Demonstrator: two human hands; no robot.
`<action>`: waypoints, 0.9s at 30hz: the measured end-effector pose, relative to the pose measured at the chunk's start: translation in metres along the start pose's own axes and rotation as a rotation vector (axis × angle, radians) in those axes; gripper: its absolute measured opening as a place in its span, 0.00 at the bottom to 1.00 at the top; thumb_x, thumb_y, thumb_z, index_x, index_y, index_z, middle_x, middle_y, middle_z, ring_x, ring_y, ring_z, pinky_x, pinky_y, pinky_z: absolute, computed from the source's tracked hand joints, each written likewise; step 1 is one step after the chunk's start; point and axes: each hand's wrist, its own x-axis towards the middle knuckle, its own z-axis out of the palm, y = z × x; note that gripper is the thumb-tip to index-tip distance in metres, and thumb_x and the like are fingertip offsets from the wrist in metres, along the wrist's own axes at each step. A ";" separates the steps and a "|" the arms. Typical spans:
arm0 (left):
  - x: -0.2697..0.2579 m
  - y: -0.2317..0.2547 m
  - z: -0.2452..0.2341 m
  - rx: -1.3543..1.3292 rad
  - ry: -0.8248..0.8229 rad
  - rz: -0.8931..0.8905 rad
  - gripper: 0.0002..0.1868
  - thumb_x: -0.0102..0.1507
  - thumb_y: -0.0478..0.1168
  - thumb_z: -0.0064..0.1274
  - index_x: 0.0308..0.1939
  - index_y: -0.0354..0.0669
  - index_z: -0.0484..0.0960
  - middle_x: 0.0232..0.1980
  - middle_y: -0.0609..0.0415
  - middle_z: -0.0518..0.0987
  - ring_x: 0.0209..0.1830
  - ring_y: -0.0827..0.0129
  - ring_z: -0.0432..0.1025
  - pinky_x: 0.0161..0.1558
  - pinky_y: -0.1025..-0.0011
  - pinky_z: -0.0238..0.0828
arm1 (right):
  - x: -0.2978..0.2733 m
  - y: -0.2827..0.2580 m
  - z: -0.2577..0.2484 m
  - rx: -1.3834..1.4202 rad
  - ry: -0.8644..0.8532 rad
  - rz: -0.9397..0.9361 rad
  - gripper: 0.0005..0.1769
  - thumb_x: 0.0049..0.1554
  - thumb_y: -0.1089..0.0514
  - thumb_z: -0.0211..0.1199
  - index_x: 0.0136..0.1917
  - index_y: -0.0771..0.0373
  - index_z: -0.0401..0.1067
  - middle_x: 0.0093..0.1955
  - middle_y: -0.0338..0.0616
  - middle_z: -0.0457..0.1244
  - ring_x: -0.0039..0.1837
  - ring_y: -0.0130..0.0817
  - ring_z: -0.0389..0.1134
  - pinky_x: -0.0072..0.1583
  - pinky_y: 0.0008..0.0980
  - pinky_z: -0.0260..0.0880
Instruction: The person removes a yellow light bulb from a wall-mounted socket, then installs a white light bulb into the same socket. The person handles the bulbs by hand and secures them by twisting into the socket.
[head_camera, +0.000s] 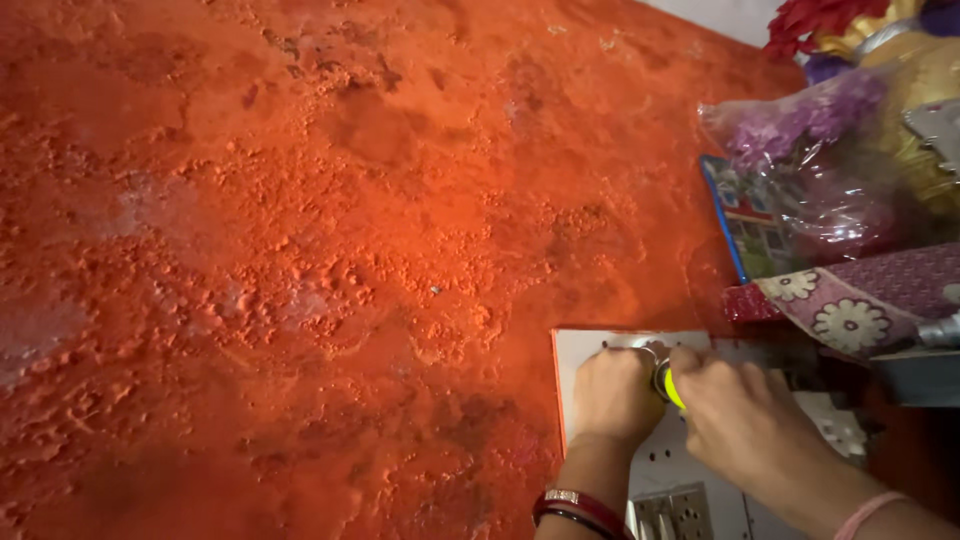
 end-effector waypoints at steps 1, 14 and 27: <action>0.001 0.002 -0.001 0.015 -0.021 -0.017 0.05 0.59 0.41 0.54 0.34 0.48 0.85 0.34 0.44 0.82 0.36 0.48 0.78 0.41 0.53 0.75 | 0.001 0.000 0.000 -0.026 0.016 -0.022 0.18 0.46 0.67 0.62 0.51 0.66 0.66 0.41 0.58 0.69 0.48 0.58 0.74 0.51 0.52 0.77; -0.001 0.007 -0.005 0.035 -0.045 -0.007 0.11 0.55 0.40 0.59 0.41 0.56 0.87 0.34 0.47 0.83 0.35 0.51 0.79 0.38 0.55 0.75 | 0.005 0.003 -0.003 -0.010 -0.030 0.141 0.20 0.50 0.46 0.67 0.45 0.65 0.75 0.42 0.59 0.70 0.49 0.55 0.75 0.54 0.50 0.78; 0.001 0.000 0.002 0.047 -0.077 -0.060 0.05 0.57 0.40 0.57 0.32 0.44 0.85 0.34 0.42 0.83 0.37 0.48 0.79 0.43 0.54 0.76 | 0.004 0.008 0.006 -0.010 -0.034 0.172 0.27 0.47 0.41 0.72 0.51 0.61 0.74 0.43 0.57 0.71 0.51 0.55 0.75 0.57 0.50 0.76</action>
